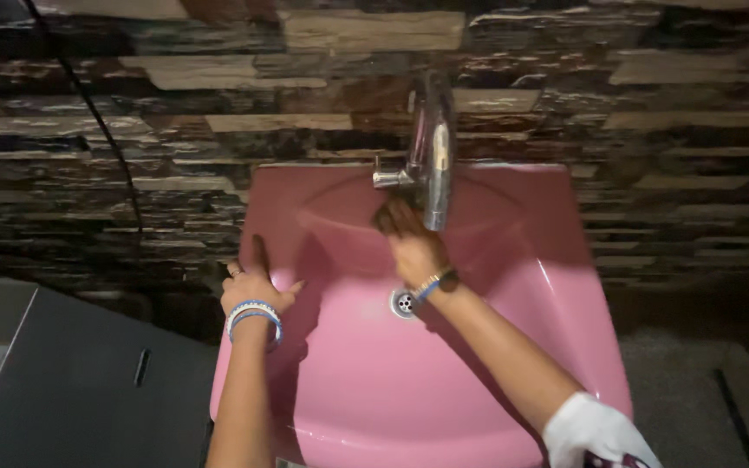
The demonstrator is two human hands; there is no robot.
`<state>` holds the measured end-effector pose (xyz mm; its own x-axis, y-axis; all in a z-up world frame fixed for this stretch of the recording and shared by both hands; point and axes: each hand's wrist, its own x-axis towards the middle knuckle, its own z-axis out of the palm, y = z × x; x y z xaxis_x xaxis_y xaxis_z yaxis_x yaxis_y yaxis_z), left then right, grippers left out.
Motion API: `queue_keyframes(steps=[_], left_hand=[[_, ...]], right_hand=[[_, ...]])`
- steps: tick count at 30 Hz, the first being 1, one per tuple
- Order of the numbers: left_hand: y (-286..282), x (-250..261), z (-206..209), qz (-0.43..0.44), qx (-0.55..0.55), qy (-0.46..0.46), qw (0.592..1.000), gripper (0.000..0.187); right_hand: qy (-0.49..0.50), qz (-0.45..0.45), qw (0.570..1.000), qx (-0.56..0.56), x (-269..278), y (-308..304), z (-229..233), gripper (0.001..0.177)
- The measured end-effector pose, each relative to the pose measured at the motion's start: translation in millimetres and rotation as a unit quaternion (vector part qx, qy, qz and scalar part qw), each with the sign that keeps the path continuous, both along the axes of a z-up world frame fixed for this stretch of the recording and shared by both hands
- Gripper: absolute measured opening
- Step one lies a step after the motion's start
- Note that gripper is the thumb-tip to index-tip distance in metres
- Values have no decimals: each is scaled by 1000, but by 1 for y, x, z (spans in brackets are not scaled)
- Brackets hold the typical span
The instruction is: The person cleans a pink sink by hand with a green scrubbing pad, wiping the basin, the drain, and the faucet area.
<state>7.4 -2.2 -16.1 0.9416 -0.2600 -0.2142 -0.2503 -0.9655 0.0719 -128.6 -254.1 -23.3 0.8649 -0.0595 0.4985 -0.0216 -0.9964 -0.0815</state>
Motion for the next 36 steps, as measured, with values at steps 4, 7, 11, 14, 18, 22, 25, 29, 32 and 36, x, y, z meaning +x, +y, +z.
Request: queue_keyframes(steps=[4,7,11,14,18,22,25,29,32,36], left_hand=[[0,-1,-1,-5,4,-1,1000,130],[-1,-1,4,-5,10,4,1000,131],[-2,-5,8,-3,8,8,1000,129],[-2,-5,6,-5,-2,-2,1000,129],[0,-3,4,-9,-4,-8,1000,132],[-2,-3,7,1,5,13,1000,130],[-3,-3,8,0,1,12,1000,130],[-1,-3,3,-5,2,3,1000,129],[-2,-2,2,-3,1,8,1000,130],[-1,-1,1,0,0,12,1000,130]], right_hand=[[-6,-42,999,6,-6,4,1,59],[47,-46,997,33,23,-1,-8,60],[8,-97,995,26,55,-3,-41,56],[1,-135,987,-86,46,-1,-63,57],[24,-167,982,-84,27,9,-74,55],[8,-147,985,-89,61,2,-84,57],[41,-139,989,-6,84,-7,-79,54],[-26,-94,995,-26,58,-8,-59,55],[-10,-62,998,-4,17,-13,-29,56],[182,-86,961,189,-38,-41,-13,63]])
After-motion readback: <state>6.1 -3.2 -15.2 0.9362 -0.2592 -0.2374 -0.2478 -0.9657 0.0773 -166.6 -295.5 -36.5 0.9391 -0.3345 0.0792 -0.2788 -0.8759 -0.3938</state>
